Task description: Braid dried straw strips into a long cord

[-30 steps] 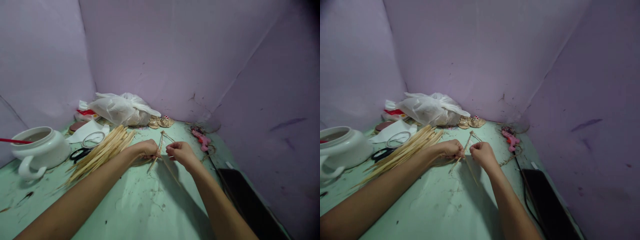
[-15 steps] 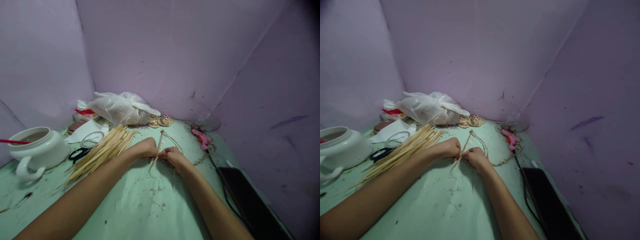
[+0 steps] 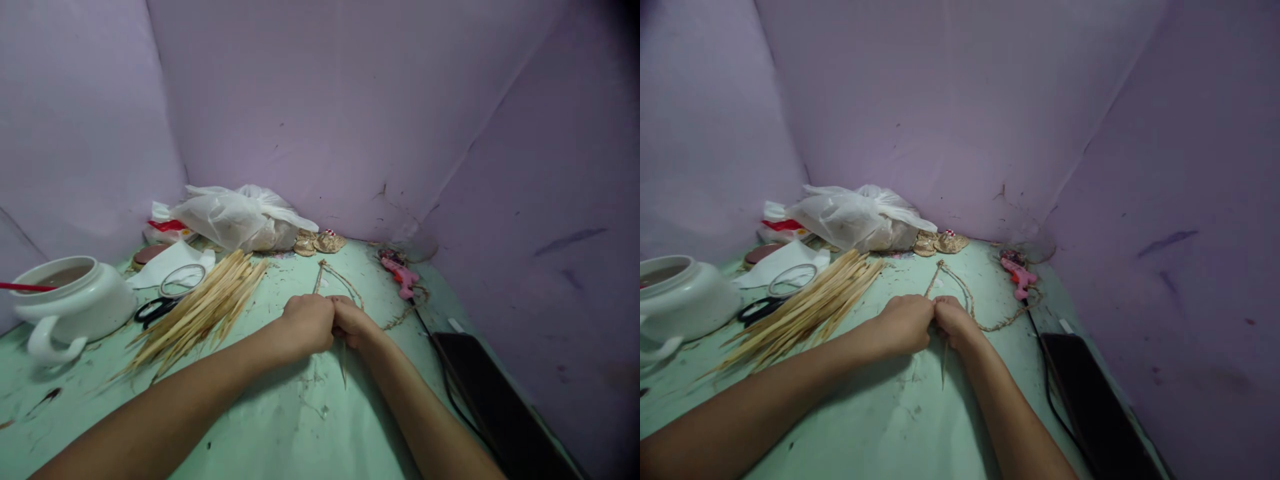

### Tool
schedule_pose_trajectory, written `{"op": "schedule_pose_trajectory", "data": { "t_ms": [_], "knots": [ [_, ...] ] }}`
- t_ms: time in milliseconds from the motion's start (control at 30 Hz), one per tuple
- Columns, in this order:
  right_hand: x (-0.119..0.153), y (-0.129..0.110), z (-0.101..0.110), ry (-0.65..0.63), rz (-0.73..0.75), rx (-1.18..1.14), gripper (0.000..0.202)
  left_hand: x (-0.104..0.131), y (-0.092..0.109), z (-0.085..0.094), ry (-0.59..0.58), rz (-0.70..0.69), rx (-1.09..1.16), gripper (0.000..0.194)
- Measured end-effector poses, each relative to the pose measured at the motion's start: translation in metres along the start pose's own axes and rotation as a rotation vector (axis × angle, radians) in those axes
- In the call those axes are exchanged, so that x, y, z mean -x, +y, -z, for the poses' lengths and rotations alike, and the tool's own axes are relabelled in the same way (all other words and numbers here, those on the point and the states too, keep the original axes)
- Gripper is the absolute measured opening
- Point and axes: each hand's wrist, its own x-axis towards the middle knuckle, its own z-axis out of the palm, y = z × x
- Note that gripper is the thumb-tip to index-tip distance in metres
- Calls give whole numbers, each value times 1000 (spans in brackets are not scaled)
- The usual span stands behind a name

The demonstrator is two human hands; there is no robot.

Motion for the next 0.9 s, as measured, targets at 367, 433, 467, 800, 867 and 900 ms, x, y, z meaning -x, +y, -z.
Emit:
{"op": "schedule_pose_trajectory", "data": {
  "t_ms": [367, 433, 467, 800, 867, 900],
  "knots": [
    [4, -7, 0, -139, 72, -85, 5, -35, -39, 26, -350, 243, 633, 14],
    [5, -7, 1, -146, 120, -62, 6, -39, -42, 19, -449, 240, 739, 13],
    [4, -7, 2, -147, 144, -25, 7, -40, -43, 16, -454, 236, 747, 13],
    [5, -7, 7, 87, 435, 852, 5, -42, -38, 3, -154, 177, 179, 12],
    [14, -12, 1, 198, 446, 1066, 10, -41, -37, 1, -118, 185, 179, 12],
    [19, -15, -2, 252, 429, 1142, 12, -40, -36, 1, -105, 196, 212, 11]
  ]
}}
